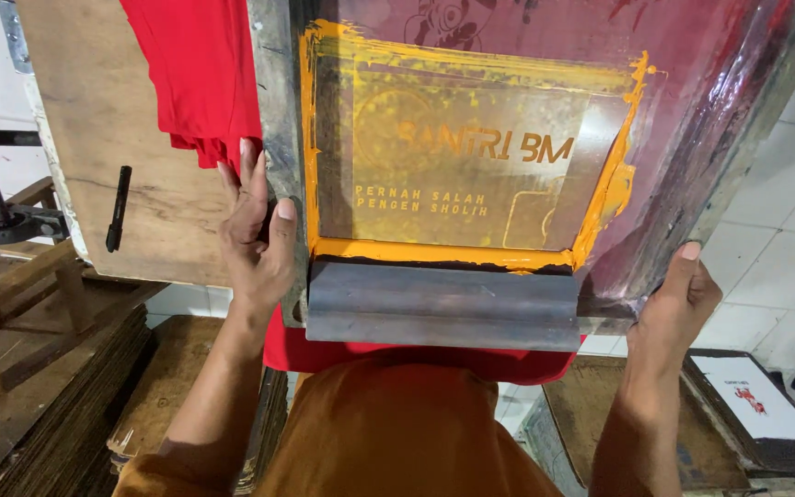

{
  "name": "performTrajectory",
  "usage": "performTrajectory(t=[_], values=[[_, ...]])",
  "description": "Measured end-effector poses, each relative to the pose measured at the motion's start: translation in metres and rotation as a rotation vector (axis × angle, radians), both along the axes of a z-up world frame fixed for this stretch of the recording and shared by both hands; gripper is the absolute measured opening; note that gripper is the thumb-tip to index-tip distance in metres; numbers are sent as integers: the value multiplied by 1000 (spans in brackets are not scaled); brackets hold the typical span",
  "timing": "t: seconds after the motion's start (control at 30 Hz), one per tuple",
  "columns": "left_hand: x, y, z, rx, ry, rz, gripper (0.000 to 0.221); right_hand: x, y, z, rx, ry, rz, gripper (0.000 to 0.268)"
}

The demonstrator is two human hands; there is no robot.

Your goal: Manual screen printing a yellow design onto red t-shirts using a squeegee

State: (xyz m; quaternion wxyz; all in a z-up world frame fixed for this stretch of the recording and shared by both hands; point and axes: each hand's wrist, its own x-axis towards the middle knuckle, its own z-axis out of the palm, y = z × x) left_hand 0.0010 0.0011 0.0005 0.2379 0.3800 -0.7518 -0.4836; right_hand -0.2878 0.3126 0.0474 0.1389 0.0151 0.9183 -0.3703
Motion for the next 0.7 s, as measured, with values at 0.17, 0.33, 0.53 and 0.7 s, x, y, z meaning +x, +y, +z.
performTrajectory(t=[0.17,0.33,0.53,0.7], values=[[2,1,-4,7,-16,9,50,-1,-2,-1,-12,8,46,57],[1,2,-3,1,12,2,48,-2,2,-4,-53,-3,48,53],[-1,3,2,-3,10,-6,49,-4,4,-4,31,5,39,53],[2,2,-1,-26,1,-26,44,-8,19,-17,20,32,39,53]])
